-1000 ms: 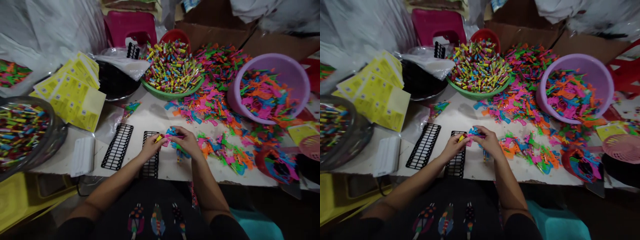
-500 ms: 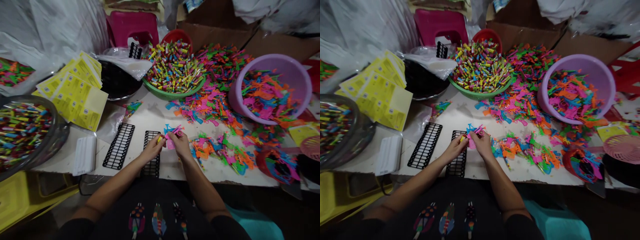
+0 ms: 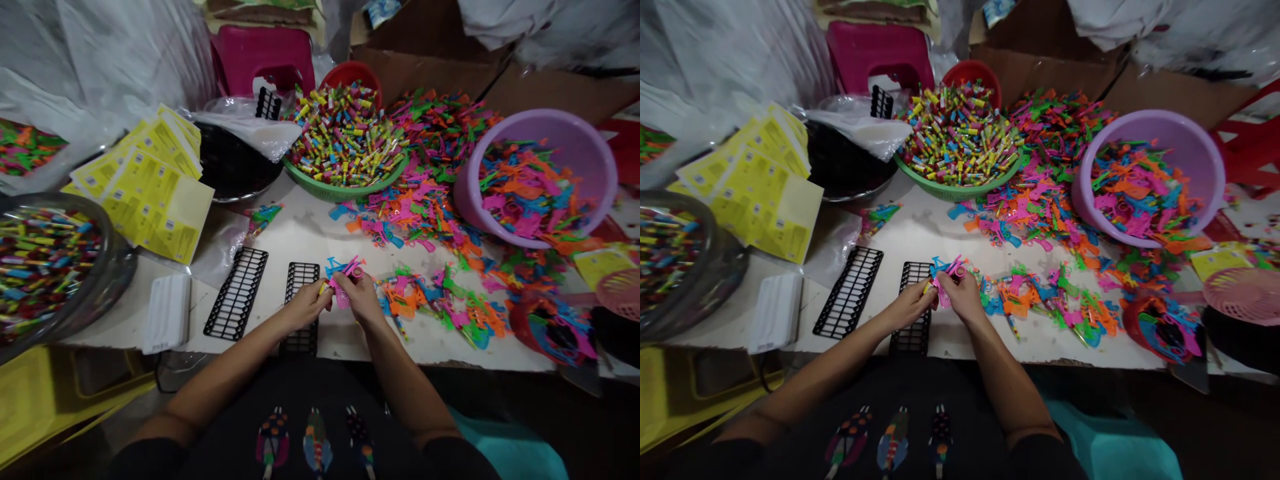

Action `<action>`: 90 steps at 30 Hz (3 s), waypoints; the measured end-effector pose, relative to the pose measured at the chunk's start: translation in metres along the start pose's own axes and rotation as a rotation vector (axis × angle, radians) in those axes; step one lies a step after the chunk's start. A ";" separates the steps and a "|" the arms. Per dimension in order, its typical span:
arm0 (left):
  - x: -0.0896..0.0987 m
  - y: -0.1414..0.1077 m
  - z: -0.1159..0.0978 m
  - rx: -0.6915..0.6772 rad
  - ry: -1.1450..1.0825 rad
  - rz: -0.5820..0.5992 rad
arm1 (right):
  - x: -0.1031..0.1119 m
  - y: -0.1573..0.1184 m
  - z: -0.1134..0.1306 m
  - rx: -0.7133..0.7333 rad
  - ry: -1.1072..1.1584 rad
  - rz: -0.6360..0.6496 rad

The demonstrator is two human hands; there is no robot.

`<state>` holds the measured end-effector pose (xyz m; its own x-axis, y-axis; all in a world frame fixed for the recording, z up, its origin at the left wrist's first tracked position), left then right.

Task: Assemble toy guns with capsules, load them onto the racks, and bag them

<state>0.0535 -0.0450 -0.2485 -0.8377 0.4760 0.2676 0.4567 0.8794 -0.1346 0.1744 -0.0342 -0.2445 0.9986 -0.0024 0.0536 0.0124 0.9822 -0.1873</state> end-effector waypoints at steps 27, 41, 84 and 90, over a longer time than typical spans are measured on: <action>-0.025 -0.004 -0.001 -0.012 0.716 0.208 | 0.005 -0.018 -0.009 0.041 -0.129 -0.110; -0.001 0.005 0.033 0.181 -0.380 -0.099 | 0.138 0.076 -0.008 -0.184 -1.107 -0.505; -0.005 -0.009 -0.004 0.018 -0.194 -0.082 | -0.012 -0.004 0.001 0.098 -0.039 -0.037; -0.009 -0.001 0.001 -0.006 -0.009 0.028 | 0.031 0.001 -0.009 -0.017 -0.269 0.082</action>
<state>0.0608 -0.0503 -0.2514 -0.8270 0.5009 0.2554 0.4820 0.8655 -0.1364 0.2061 -0.0347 -0.2521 0.9465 0.1295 0.2956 -0.0651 0.9737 -0.2183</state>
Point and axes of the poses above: each hand's wrist, its own y-axis towards the middle knuckle, its own x-axis out of the back of the hand, z = x × y, the point moved 3 cm from there along y, towards the middle knuckle
